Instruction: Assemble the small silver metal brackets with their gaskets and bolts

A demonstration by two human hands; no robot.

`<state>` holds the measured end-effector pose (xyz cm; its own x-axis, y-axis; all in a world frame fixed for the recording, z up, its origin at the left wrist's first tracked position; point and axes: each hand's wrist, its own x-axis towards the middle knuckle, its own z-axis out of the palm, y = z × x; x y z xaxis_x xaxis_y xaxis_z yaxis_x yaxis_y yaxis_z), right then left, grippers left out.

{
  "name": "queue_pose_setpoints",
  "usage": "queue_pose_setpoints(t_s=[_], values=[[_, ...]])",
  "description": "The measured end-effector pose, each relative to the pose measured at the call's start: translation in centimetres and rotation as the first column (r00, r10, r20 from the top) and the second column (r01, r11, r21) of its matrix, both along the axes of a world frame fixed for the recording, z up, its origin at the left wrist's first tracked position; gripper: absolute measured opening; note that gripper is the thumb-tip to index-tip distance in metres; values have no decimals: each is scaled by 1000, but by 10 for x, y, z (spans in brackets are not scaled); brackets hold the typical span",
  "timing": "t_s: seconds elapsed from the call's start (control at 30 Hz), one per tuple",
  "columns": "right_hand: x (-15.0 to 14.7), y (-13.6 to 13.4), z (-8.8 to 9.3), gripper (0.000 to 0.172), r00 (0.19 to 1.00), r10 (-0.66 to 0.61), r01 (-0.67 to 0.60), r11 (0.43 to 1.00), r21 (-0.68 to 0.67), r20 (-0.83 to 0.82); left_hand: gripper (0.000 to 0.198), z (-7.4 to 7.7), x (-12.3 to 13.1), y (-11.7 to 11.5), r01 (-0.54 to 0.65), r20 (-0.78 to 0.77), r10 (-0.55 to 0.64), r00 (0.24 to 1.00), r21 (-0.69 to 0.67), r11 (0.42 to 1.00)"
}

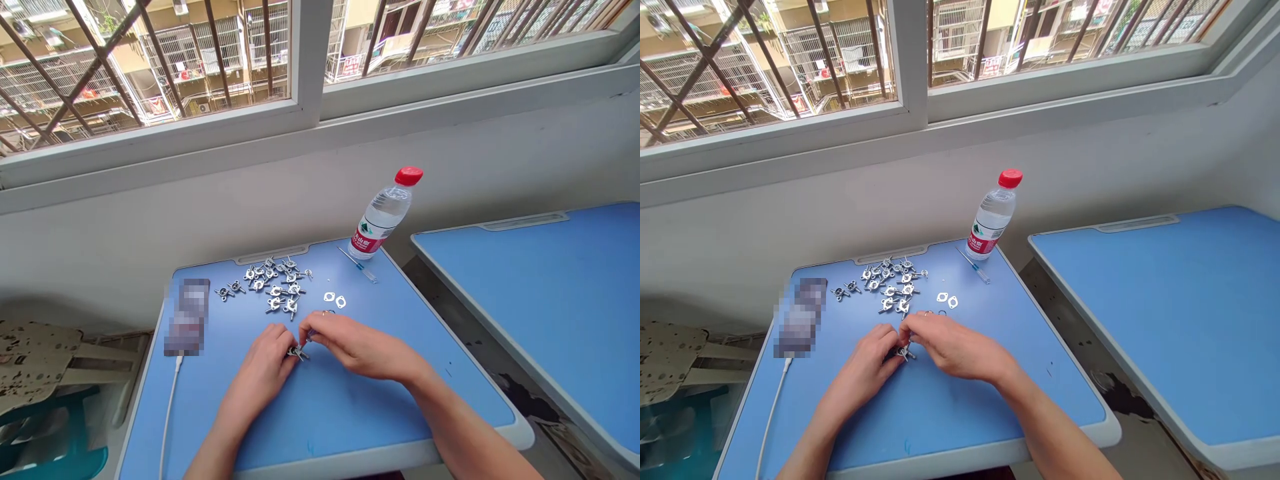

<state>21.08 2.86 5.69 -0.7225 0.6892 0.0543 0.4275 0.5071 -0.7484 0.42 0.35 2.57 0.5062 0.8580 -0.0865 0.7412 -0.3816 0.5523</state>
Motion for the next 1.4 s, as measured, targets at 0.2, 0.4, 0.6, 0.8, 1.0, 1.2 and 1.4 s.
queue_pose_setpoints(t_s=[0.2, 0.4, 0.6, 0.8, 1.0, 1.2, 1.4], values=[[-10, 1, -12, 15, 993, -107, 98, 978, 186, 42, 14, -1, 0, 0, 1, -19, -1, 1000, 6, 1000], [-15, 1, -30, 34, 985, -171, 159, 897, 413, -6, 15, -2, 1, 0, -4, -29, 4, 1000, 23, 1000], [-18, -1, -27, 20, 972, -224, 234, 902, 363, -69, 13, 1, 2, -1, -5, -29, 5, 1000, -3, 1000], [-13, 0, -18, 21, 989, -140, 110, 926, 360, 57, 14, -1, 1, 0, -17, -14, 17, 1000, 12, 1000], [-1, -2, -4, 33, 991, -128, 118, 978, 174, 44, 11, 0, 1, 0, -12, -20, 12, 1000, -7, 1000], [-10, 0, -19, 25, 992, -116, 123, 935, 333, -42, 13, -3, 1, 0, -8, -38, 8, 999, 20, 1000], [-16, 0, -29, 36, 982, -187, 172, 872, 459, -14, 13, -3, 2, 0, -4, -46, 4, 999, 10, 1000]])
